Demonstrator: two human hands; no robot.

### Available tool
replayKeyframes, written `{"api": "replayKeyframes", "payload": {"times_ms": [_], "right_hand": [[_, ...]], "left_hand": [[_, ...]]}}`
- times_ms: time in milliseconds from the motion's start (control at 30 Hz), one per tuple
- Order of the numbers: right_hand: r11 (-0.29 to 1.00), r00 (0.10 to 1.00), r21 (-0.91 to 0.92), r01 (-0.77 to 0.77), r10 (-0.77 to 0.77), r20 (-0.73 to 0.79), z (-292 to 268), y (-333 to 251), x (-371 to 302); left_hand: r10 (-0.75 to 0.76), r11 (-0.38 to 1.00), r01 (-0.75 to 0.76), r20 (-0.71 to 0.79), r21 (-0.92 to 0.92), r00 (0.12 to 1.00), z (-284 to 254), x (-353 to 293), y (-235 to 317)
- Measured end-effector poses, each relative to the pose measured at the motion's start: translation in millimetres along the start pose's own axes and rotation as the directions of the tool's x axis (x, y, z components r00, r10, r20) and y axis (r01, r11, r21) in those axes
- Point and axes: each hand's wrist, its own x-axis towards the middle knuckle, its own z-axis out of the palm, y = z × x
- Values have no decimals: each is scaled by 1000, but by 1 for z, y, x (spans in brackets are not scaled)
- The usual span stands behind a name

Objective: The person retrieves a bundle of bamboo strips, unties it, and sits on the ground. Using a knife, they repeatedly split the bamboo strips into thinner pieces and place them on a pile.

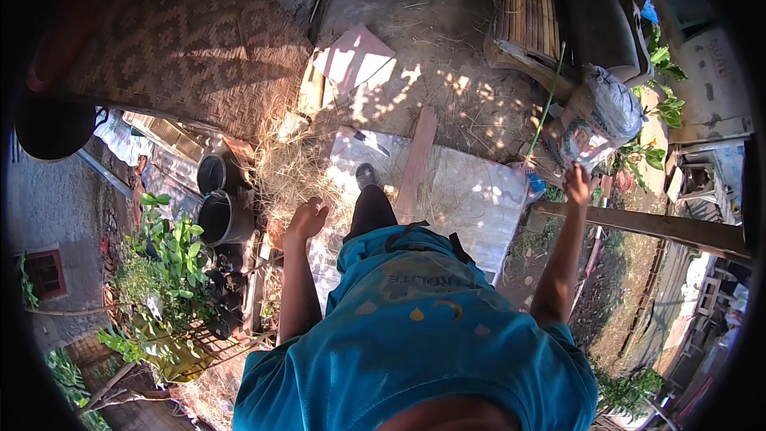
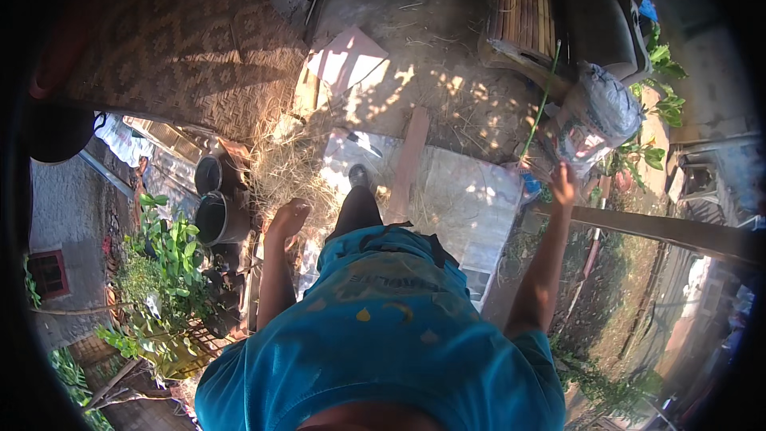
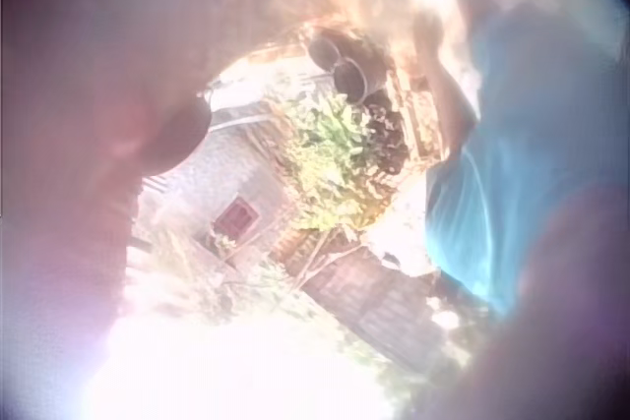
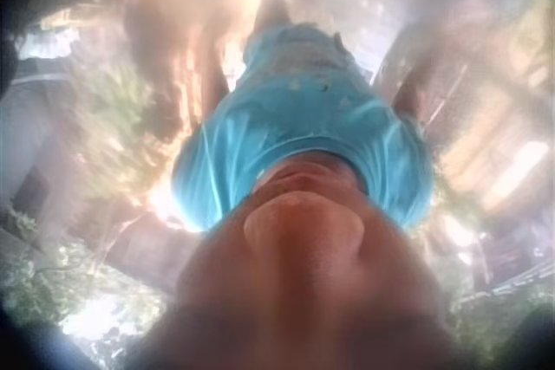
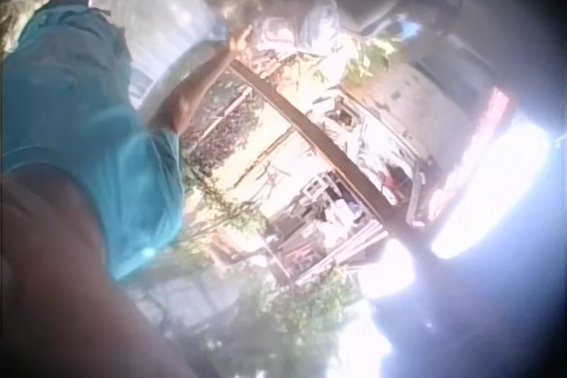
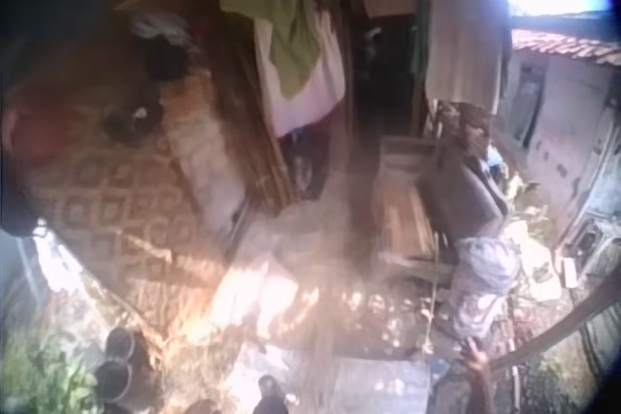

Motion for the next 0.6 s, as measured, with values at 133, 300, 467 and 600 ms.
{"api": "replayKeyframes", "payload": {"times_ms": [133,300,467,600], "right_hand": [[566,732,-574,-592,676,-89,114,209,-132],[201,214,-321,-925,977,-5,188,217,-183],[696,714,-215,-685,700,-8,287,120,-43],[886,937,-305,-349,336,-95,297,65,78]], "left_hand": [[-132,991,129,91,45,987,-36,64,-31],[-73,991,53,172,123,982,-89,169,-35],[159,985,-162,59,62,986,-100,335,-92],[346,934,-340,44,-109,937,-146,437,41]]}}
